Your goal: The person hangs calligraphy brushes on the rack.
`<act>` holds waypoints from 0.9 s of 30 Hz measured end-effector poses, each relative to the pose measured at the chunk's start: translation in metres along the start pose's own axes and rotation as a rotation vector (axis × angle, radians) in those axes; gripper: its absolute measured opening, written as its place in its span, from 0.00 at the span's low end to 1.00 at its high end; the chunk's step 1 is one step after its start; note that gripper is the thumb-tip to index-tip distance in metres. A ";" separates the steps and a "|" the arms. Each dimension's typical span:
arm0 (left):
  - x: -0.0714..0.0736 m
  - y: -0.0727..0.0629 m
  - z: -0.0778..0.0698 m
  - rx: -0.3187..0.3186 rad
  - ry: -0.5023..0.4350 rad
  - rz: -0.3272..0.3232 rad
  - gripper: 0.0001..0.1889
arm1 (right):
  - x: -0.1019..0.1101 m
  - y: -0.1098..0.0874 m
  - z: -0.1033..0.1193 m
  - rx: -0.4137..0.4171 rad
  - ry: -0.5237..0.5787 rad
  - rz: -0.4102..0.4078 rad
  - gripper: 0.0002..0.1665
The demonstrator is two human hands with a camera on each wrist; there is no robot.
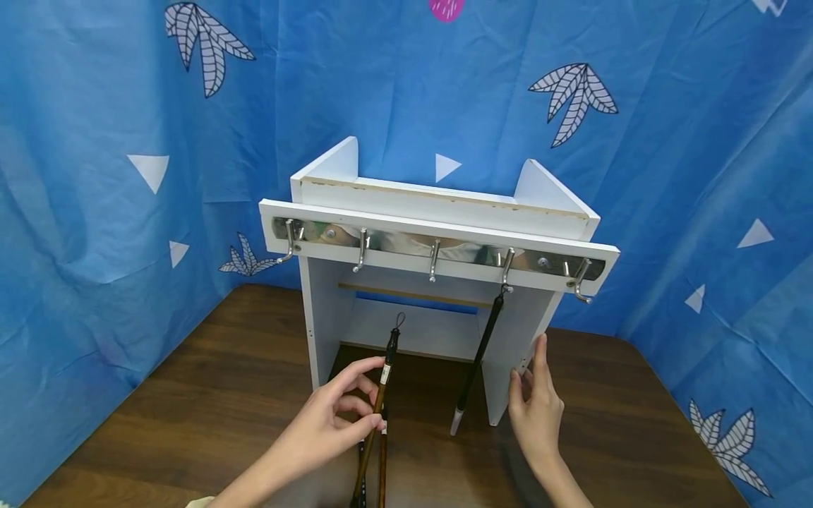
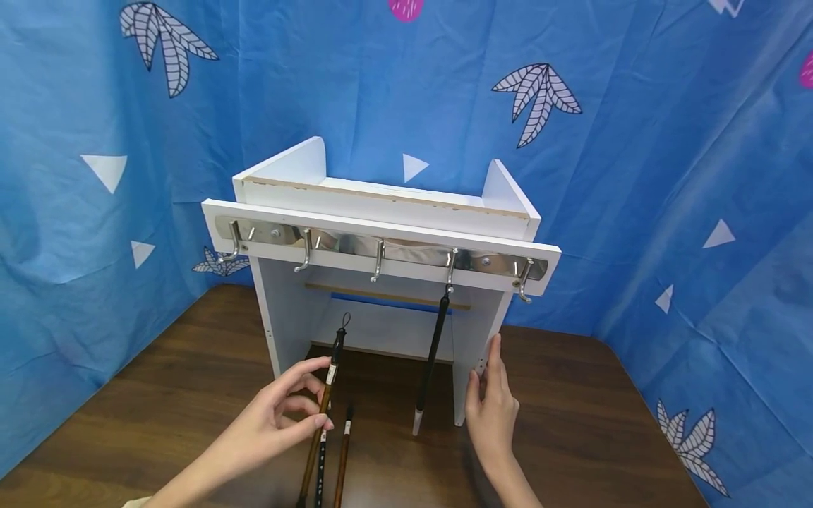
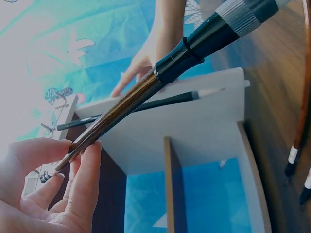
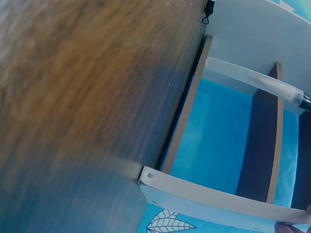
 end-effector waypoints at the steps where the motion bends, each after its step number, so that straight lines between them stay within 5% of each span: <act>1: 0.000 0.001 -0.001 -0.002 -0.001 0.002 0.32 | 0.000 0.000 0.000 0.005 -0.001 -0.001 0.54; 27: -0.005 0.027 -0.025 -0.048 0.047 -0.007 0.31 | 0.000 -0.002 0.001 0.020 -0.016 0.002 0.54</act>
Point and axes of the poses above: each hand's wrist, its own y-axis towards the middle knuckle, its own x-axis out of the back of the hand, z = x × y, the point moved 7 cm from there along y, towards the middle knuckle, and after that the axes turned 5 degrees about z, right-handed, at the moved point
